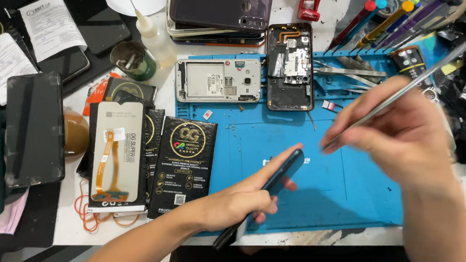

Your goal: The person uses a metal prying tool to separate the back cover of a smartphone. They then use a screwdriver to remove screws from the internal chassis and disconnect ribbon cables from the motherboard.

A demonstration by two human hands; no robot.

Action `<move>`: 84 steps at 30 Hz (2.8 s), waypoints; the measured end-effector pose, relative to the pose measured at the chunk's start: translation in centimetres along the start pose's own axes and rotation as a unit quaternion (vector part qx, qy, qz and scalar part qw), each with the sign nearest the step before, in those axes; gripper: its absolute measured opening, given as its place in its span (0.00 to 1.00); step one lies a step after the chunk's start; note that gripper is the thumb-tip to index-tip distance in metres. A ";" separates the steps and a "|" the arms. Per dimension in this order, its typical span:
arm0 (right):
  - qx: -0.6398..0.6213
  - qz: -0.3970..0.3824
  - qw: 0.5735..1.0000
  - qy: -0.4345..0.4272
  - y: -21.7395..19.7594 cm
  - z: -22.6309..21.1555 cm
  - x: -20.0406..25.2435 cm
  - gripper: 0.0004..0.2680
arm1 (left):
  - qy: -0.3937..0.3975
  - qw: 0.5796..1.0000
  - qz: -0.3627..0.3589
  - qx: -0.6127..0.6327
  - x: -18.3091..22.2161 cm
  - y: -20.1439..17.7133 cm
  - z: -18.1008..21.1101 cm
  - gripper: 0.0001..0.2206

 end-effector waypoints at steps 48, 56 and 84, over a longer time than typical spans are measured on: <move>0.262 -0.072 0.952 -0.140 4.3 2.6 8.2 0.07 | -0.140 0.963 0.077 -0.218 0.7 -0.4 0.4 0.43; 0.241 -0.060 0.937 -0.247 4.7 0.0 7.1 0.12 | -0.074 0.979 0.080 -0.170 0.3 0.0 -0.2 0.44; -0.068 0.106 0.983 -0.135 5.5 2.9 8.7 0.15 | 0.116 0.990 0.064 0.038 -1.3 -0.1 -1.8 0.28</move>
Point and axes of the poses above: each hand's wrist, its own x-axis away from the middle knuckle, its own y-axis out of the palm, z = x × y, the point moved 7 cm from there along -x, towards the middle knuckle, and after that the axes turned 9 degrees about -y, right-handed, at the moved point
